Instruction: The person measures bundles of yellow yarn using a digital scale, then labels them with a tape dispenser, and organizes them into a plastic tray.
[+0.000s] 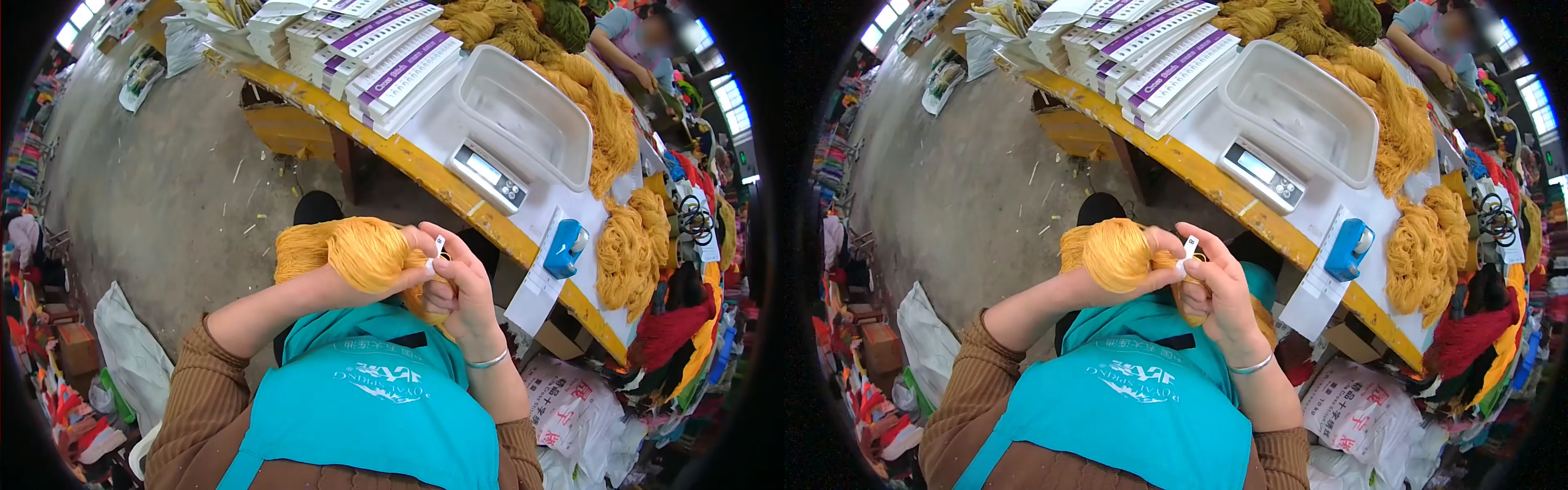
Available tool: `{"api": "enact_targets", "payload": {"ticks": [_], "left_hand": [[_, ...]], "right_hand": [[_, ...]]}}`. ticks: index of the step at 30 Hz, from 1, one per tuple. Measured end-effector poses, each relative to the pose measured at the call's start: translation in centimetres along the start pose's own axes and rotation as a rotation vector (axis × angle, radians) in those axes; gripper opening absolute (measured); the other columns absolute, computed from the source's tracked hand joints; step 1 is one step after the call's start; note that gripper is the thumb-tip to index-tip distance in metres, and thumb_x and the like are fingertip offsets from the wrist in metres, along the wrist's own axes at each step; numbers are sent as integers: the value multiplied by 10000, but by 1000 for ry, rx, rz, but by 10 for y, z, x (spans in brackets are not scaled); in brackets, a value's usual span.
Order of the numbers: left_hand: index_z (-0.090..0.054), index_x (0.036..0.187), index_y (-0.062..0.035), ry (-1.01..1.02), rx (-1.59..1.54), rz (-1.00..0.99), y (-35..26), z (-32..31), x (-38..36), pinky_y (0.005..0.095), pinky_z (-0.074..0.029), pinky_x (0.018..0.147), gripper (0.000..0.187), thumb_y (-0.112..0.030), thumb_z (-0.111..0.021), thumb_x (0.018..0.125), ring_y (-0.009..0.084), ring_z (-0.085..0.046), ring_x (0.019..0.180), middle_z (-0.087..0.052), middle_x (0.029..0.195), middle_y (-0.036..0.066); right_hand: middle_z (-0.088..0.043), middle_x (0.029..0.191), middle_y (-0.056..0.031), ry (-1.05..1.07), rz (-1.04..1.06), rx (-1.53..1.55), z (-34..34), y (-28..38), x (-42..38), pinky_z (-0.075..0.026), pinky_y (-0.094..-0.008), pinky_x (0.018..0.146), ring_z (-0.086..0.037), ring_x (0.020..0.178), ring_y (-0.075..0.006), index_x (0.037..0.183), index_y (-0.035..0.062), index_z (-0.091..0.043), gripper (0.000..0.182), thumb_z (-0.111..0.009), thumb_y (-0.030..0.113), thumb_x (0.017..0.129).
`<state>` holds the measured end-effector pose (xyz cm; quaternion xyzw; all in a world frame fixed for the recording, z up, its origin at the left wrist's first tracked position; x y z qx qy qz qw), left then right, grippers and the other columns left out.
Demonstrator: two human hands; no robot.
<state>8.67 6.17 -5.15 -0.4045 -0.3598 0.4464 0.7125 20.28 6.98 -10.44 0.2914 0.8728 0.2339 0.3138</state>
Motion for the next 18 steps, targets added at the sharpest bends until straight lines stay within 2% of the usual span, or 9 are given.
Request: {"api": "enact_targets", "payload": {"ticks": [2,5,8,10,11,13,14,15,18], "left_hand": [[-606,1109,-110,67,-13,12,3,-4,1,398,-481,753,207,-199,-628,924,302,-602,868,-597,905,118],[-630,1101,-96,96,274,-32,10,-8,-4,416,-481,745,204,-225,-594,947,309,-614,862,-620,932,121],[-638,1044,-71,45,379,-103,0,-2,-5,416,-480,741,220,-262,-562,963,304,-622,848,-639,930,118],[-655,1019,-77,126,106,89,8,-2,-1,390,-495,771,205,-260,-612,936,276,-636,881,-658,900,95],[-649,969,-75,75,144,85,9,4,-3,386,-490,801,215,-284,-614,933,276,-637,900,-669,896,100],[-634,956,-84,143,108,25,7,7,5,342,-508,671,223,-306,-615,943,196,-637,760,-650,832,57],[-619,951,-87,372,-323,617,32,-4,-12,260,-434,486,226,-312,-623,948,92,-531,597,-567,722,-6],[-619,951,-87,368,-325,618,37,-5,-14,260,-434,486,226,-312,-623,948,92,-531,597,-567,722,-6],[-581,844,-120,452,-900,712,43,-29,-24,211,-261,422,227,-310,-585,967,46,-354,494,-430,626,-65]], "right_hand": [[-448,661,-9,46,-19,55,2,0,-2,-259,-194,404,-329,449,-50,1412,62,-405,468,-428,85,945],[-452,651,-52,87,-26,143,-4,2,-5,-280,-200,406,-321,438,-63,1443,78,-359,496,-336,107,948],[-489,680,-57,92,9,11,-5,11,-6,-271,-198,421,-308,443,-57,1417,60,-369,527,-422,43,892],[-547,784,-52,118,31,-157,-13,17,-8,-265,-190,463,-354,519,-47,1314,52,-452,533,-535,-43,796],[-537,780,-32,124,39,-229,-10,16,-7,-292,-188,495,-385,573,-42,1262,49,-487,495,-539,-66,783],[-573,861,-4,277,128,-339,-14,19,-6,-391,-199,630,-487,732,-49,1075,41,-606,331,-577,-86,771],[-573,861,-4,279,123,-340,-13,19,-7,-391,-199,630,-487,732,-49,1075,41,-606,331,-577,-86,771],[-595,890,-8,314,199,-532,-17,23,-8,-411,-214,668,-514,765,-59,1035,35,-627,290,-595,-80,771],[-630,905,-14,388,401,-859,-27,31,-9,-434,-231,689,-552,782,-73,984,31,-660,229,-639,-67,779]]}}
Point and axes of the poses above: each hand's wrist, its own x-axis towards the middle knuckle, its own z-axis out of the back of the hand, y = z × x, the point moved 8 cm from there along x, towards the middle knuckle
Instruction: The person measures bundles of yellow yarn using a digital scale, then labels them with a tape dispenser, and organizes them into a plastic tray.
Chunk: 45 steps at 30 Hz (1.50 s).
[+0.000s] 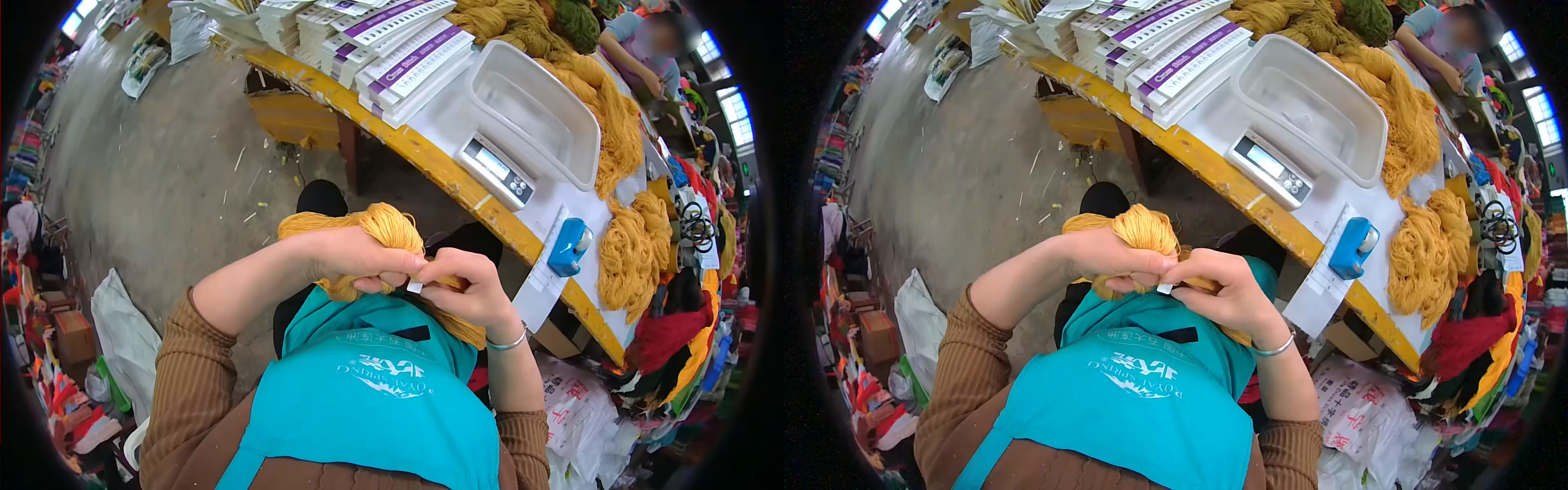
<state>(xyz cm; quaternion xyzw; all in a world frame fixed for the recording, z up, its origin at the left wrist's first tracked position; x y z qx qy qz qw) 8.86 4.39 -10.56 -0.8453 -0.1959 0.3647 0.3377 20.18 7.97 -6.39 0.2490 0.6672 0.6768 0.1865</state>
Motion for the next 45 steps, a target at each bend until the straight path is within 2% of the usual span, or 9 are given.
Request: {"api": "enact_targets", "payload": {"ticks": [6,12,16,20,23,24,30,36,45], "left_hand": [[-580,997,-66,-134,56,-168,-17,-7,-4,186,-347,422,231,-296,-585,974,31,-436,511,-487,653,-34],[-569,1067,-81,-385,132,-495,-28,-10,-9,211,-410,466,170,-226,-581,980,49,-492,517,-535,709,-13],[-583,1037,-60,-480,537,-720,-46,-18,-18,232,-477,593,167,-198,-627,955,68,-580,673,-615,818,9],[-583,1038,-52,-436,315,-645,-41,-17,-13,221,-461,549,140,-173,-602,970,67,-570,625,-606,761,13],[-576,997,-54,-448,301,-688,-36,-14,-8,212,-427,492,94,-147,-576,980,58,-528,553,-554,685,-2],[-576,979,-58,-434,293,-691,-34,-13,-8,213,-422,486,82,-140,-571,981,55,-520,544,-545,683,-6],[-558,994,-71,-428,247,-724,-27,3,-4,209,-397,413,67,-18,-546,956,64,-485,435,-522,687,14],[-563,992,-59,-450,218,-716,-23,7,1,211,-409,421,62,-20,-523,966,61,-494,444,-525,684,19],[-574,983,-66,-486,182,-724,-17,18,-1,207,-407,416,49,-43,-534,967,58,-488,445,-533,675,11]], "right_hand": [[-654,830,-20,-80,223,-267,-1,5,-4,-438,-233,621,-571,715,-82,943,24,-688,135,-709,-25,819],[-617,809,-11,-618,75,477,2,-24,-16,-364,-190,536,-503,619,-49,978,28,-620,81,-651,19,904],[-567,812,-8,-584,57,587,-5,-25,-15,-294,-191,477,-413,551,-39,999,69,-563,65,-597,78,943],[-533,785,-15,-603,62,611,-8,-18,-14,-315,-199,499,-444,583,-70,1262,49,-473,313,-565,64,963],[-623,986,-87,-568,9,384,6,-13,-27,-482,-244,741,-594,864,-134,1346,43,-411,429,-573,88,952],[-628,1152,-115,-577,-28,217,18,-14,-38,-492,-302,870,-605,1034,-168,1289,3,-469,382,-563,79,927],[-661,968,-19,-1394,-114,-262,179,-4,-190,-473,-248,740,-595,903,-88,983,44,-667,127,-622,152,932],[-657,898,6,-1297,-501,-154,229,-39,-205,-463,-236,681,-575,804,-73,953,35,-672,194,-674,220,894],[-596,867,-37,-1303,-538,229,232,-54,-191,-546,-392,791,-563,834,-144,874,61,-589,112,-674,134,874]]}}
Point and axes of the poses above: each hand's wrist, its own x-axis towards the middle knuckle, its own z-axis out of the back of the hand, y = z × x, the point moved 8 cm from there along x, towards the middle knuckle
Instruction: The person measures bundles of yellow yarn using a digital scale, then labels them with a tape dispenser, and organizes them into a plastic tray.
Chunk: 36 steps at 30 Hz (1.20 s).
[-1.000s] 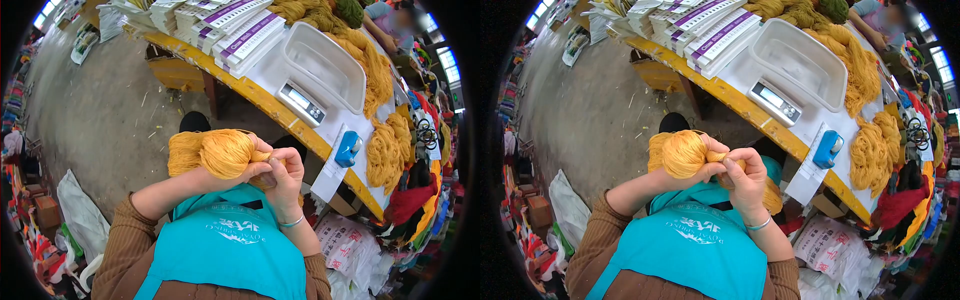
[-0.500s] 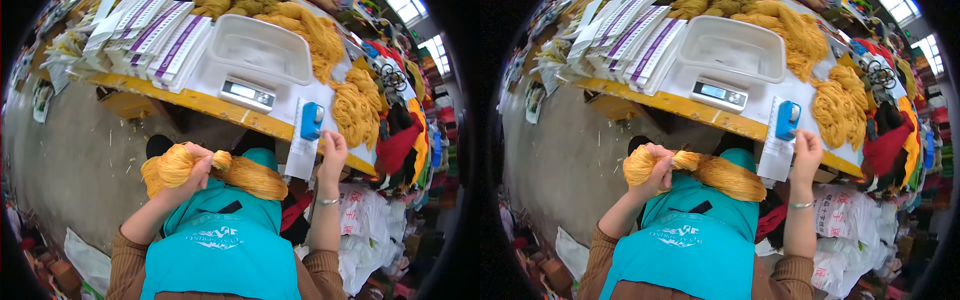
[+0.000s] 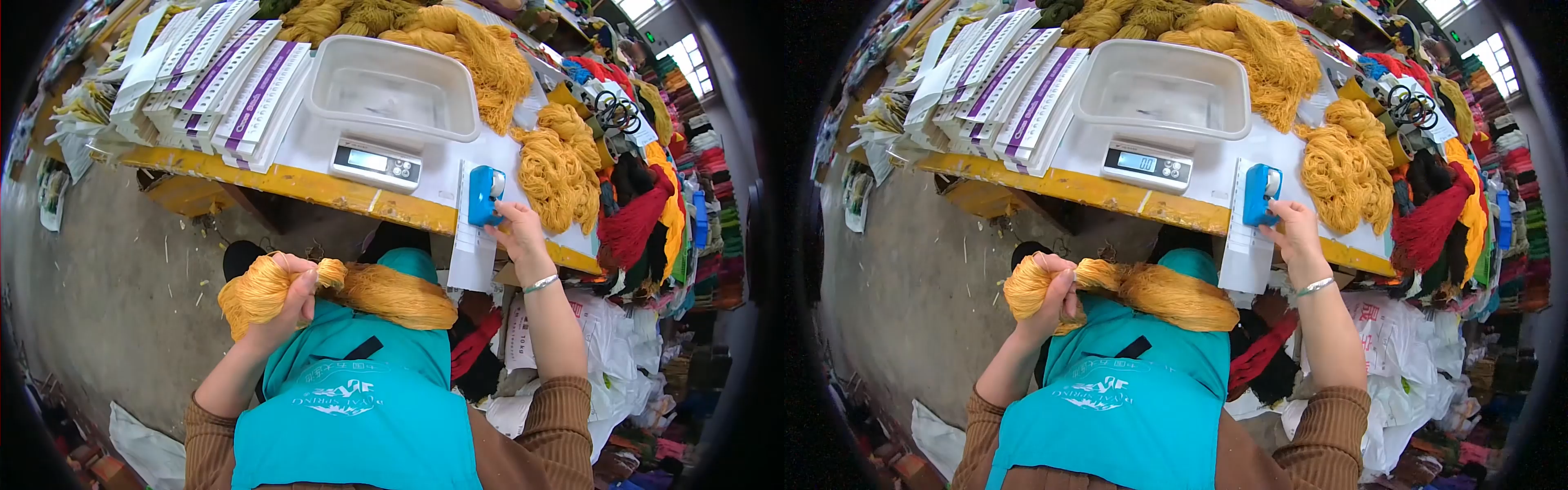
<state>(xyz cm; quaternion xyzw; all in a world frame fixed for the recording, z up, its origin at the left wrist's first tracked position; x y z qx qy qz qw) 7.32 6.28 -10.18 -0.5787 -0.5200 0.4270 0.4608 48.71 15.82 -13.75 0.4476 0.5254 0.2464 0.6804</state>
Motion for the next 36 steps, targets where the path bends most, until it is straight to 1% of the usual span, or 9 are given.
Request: {"api": "enact_targets", "payload": {"ticks": [7,14,19,22,24,25,27,32,36], "left_hand": [[-572,982,-69,21,6,-12,2,3,1,205,-401,408,33,-66,-541,972,58,-489,447,-537,684,11],[-570,977,-62,20,-5,-14,1,1,2,206,-404,410,40,-75,-532,980,57,-484,441,-538,677,10],[-560,967,-46,-40,-72,28,-12,-1,5,213,-408,410,35,-71,-537,975,61,-480,432,-547,673,21],[-554,966,-35,-88,-108,137,-15,2,6,223,-406,403,61,-93,-569,958,78,-484,429,-578,692,43],[-560,967,-40,-91,-250,196,-6,2,7,221,-395,398,82,-120,-575,960,81,-482,430,-584,694,57],[-563,966,-49,-74,-278,236,-5,0,8,217,-381,398,91,-137,-583,960,85,-485,438,-590,704,62],[-551,931,-76,-50,-347,305,-2,-6,10,220,-378,420,116,-179,-589,967,78,-503,465,-568,710,34],[-545,954,-95,-26,-412,366,2,-16,13,215,-369,416,142,-228,-591,973,83,-501,482,-567,734,26],[-539,951,-100,-34,-442,356,5,-16,12,198,-369,423,160,-252,-542,1000,66,-499,502,-553,761,8]], "right_hand": [[-586,972,-70,-25,120,235,-6,5,-5,-514,-435,887,-562,927,-174,885,52,-565,91,-649,76,861],[-580,1249,-124,-133,304,293,1,-32,11,-502,-307,870,-566,962,-131,783,9,-589,101,-670,20,842],[-558,1321,-159,-142,494,-5,5,-34,9,-453,-249,822,-550,991,-125,812,-44,-628,82,-647,22,857],[-506,1382,-166,-271,456,255,11,-37,-24,-456,-254,861,-541,1050,-139,831,-47,-627,75,-624,10,881],[-486,1401,-163,-234,493,387,-24,-15,-79,-463,-274,906,-539,1078,-152,825,-16,-628,75,-613,-1,897],[-498,1377,-140,-104,513,323,-41,-13,-93,-439,-355,1006,-501,1219,-186,877,-2,-585,71,-558,15,941],[-500,1386,-164,122,524,187,-91,-4,-128,-416,-408,1050,-489,1257,-217,867,-5,-604,79,-563,9,932],[-508,1375,-188,635,489,144,-203,3,-191,-315,-421,1113,-386,1373,-271,941,-8,-669,74,-623,13,887],[-518,1336,-200,638,396,197,-235,-10,-184,-407,-360,1021,-485,1268,-220,952,-36,-659,94,-625,44,916]]}}
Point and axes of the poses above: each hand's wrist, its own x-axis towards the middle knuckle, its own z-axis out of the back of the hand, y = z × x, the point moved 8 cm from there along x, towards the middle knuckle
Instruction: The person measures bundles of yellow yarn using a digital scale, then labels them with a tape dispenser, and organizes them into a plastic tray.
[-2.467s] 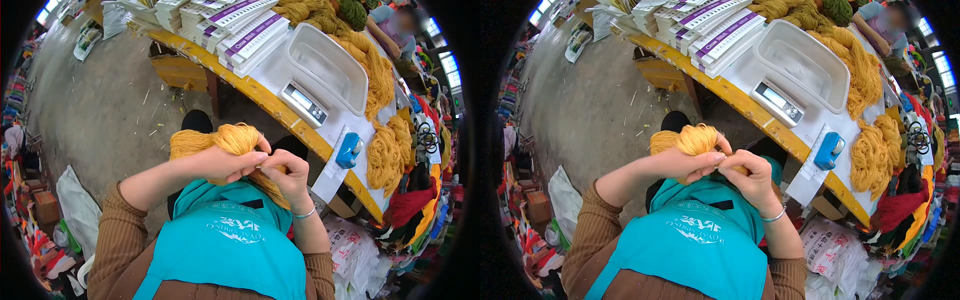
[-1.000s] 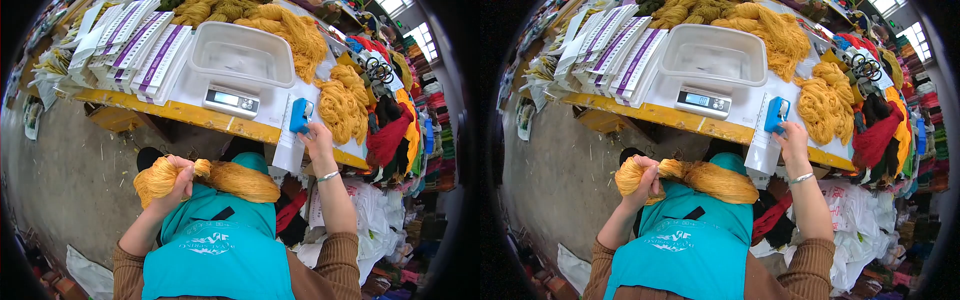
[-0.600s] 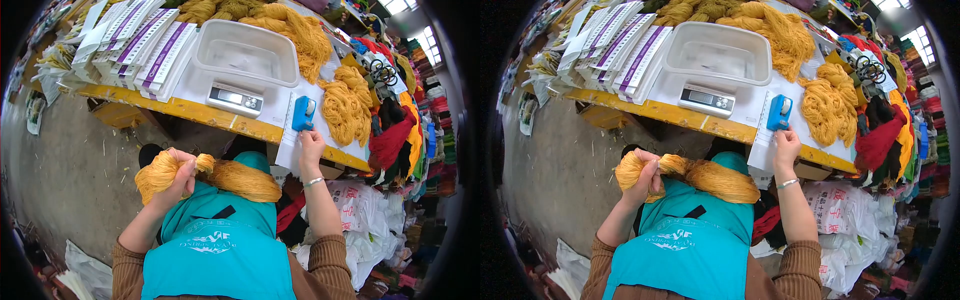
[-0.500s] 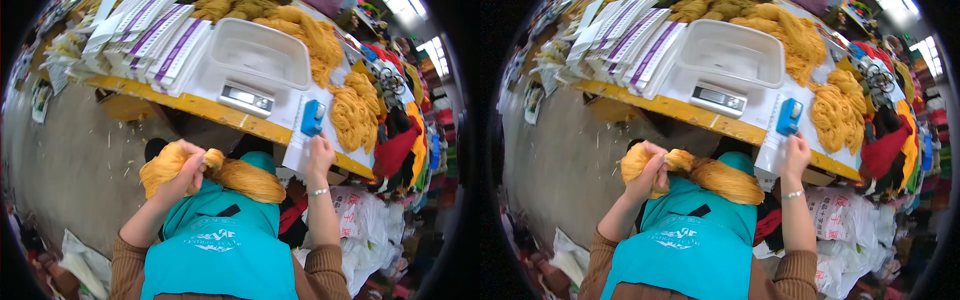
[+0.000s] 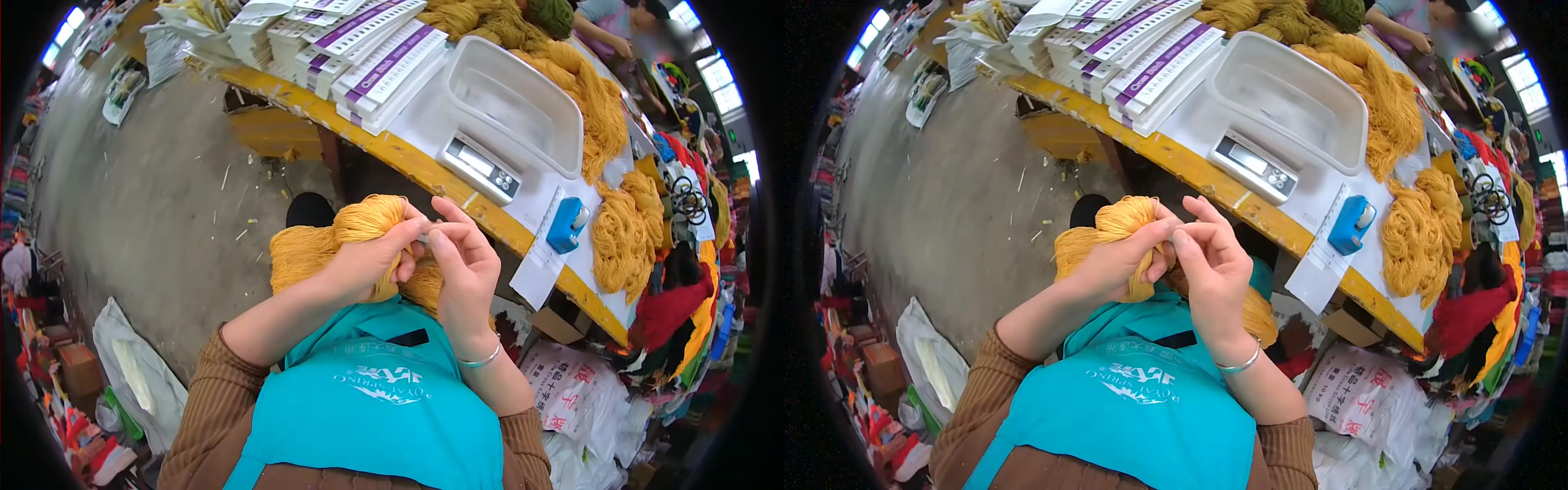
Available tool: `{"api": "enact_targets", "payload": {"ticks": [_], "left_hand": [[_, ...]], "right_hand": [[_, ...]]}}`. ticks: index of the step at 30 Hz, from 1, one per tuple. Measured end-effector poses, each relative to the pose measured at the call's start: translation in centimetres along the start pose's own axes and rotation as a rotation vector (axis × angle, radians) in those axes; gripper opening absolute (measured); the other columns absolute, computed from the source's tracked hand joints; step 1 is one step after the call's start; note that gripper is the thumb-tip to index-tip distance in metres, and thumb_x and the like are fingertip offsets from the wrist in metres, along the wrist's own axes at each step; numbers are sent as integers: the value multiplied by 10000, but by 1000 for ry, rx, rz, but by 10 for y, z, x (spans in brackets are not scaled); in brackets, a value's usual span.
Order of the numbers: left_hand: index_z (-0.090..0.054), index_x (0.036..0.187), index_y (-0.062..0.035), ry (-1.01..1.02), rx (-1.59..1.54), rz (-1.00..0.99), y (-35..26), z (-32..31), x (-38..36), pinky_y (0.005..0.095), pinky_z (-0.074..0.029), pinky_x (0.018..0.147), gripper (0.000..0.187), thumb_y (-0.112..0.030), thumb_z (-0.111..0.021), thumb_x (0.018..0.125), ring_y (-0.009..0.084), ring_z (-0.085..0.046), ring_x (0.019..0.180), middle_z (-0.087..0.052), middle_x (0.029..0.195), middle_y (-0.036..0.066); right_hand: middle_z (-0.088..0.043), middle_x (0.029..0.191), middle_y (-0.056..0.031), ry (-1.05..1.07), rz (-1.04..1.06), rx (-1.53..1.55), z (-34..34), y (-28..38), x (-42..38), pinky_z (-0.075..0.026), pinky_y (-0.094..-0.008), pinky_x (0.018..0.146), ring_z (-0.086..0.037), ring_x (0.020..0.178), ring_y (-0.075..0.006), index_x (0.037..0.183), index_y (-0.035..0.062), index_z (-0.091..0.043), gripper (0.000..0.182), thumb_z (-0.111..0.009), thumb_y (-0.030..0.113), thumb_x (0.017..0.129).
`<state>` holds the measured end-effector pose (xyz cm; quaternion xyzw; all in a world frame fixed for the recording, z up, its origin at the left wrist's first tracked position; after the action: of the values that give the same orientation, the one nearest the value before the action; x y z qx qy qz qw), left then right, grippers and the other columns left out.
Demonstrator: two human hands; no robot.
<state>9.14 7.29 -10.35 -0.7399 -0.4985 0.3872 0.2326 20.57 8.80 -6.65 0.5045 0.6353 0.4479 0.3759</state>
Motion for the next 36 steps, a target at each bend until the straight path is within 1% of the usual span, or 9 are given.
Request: {"api": "enact_targets", "payload": {"ticks": [2,7,9,17,19,22,26,34,36], "left_hand": [[-538,949,-101,2,-2,-18,-1,0,0,197,-370,424,163,-255,-535,1003,65,-500,504,-550,757,6],[-520,928,-106,-6,-13,-55,1,3,1,201,-370,416,180,-266,-518,1011,64,-491,491,-542,742,2],[-515,931,-107,-8,-25,-61,1,3,0,203,-370,413,179,-266,-515,1013,64,-491,489,-542,743,3],[-525,985,-106,-34,-3,-34,-1,6,-6,203,-374,421,167,-271,-531,1010,59,-490,491,-534,707,-5],[-543,1048,-93,87,237,-93,-4,0,-6,203,-372,436,182,-264,-566,993,45,-486,504,-527,650,-20],[-541,1090,-75,67,382,-94,-12,3,-11,196,-404,475,195,-197,-621,960,34,-492,536,-540,708,-29],[-538,1101,-73,128,420,-108,-23,-5,-19,196,-408,489,214,-186,-638,950,27,-496,559,-540,695,-42],[-589,929,-68,65,393,-280,-27,3,-21,210,-427,545,131,-181,-652,944,32,-486,630,-521,744,-38],[-594,916,-69,84,409,-353,-35,-2,-27,212,-434,567,123,-175,-650,944,42,-498,656,-534,780,-25]], "right_hand": [[-542,1303,-181,-13,12,-17,0,-8,4,-477,-311,918,-586,1075,-157,963,-43,-656,107,-623,52,926],[-589,1272,-177,-45,24,-17,0,-14,7,-474,-309,892,-608,972,-145,975,-17,-662,119,-621,85,932],[-586,1252,-178,-57,37,-12,0,-14,9,-521,-261,799,-611,864,-105,964,-49,-652,105,-636,45,921],[-591,1237,-166,-50,38,-12,0,-16,9,-522,-274,829,-619,921,-122,957,-31,-648,75,-649,20,903],[-594,1231,-162,-60,68,-20,2,-14,10,-518,-283,847,-622,929,-128,957,-25,-648,70,-647,19,902],[-600,1220,-152,-58,37,89,2,-16,9,-499,-300,892,-622,937,-133,960,-13,-651,64,-639,16,904],[-607,1200,-141,-39,3,129,3,-18,5,-486,-307,901,-611,990,-149,982,12,-642,69,-618,24,919],[-585,1215,-102,67,224,-175,-8,5,-5,-469,-261,871,-571,988,-109,1087,1,-609,170,-586,-16,918],[-594,1114,-77,95,71,-16,-11,-1,-4,-462,-245,840,-559,946,-104,1111,3,-550,175,-565,49,943]]}}
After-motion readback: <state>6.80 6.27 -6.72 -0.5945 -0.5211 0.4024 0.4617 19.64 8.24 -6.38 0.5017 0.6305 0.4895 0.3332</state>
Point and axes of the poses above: each hand's wrist, its own x-axis towards the middle knuckle, its own z-axis out of the back of the hand, y = z × x, the point moved 8 cm from there along x, towards the middle knuckle
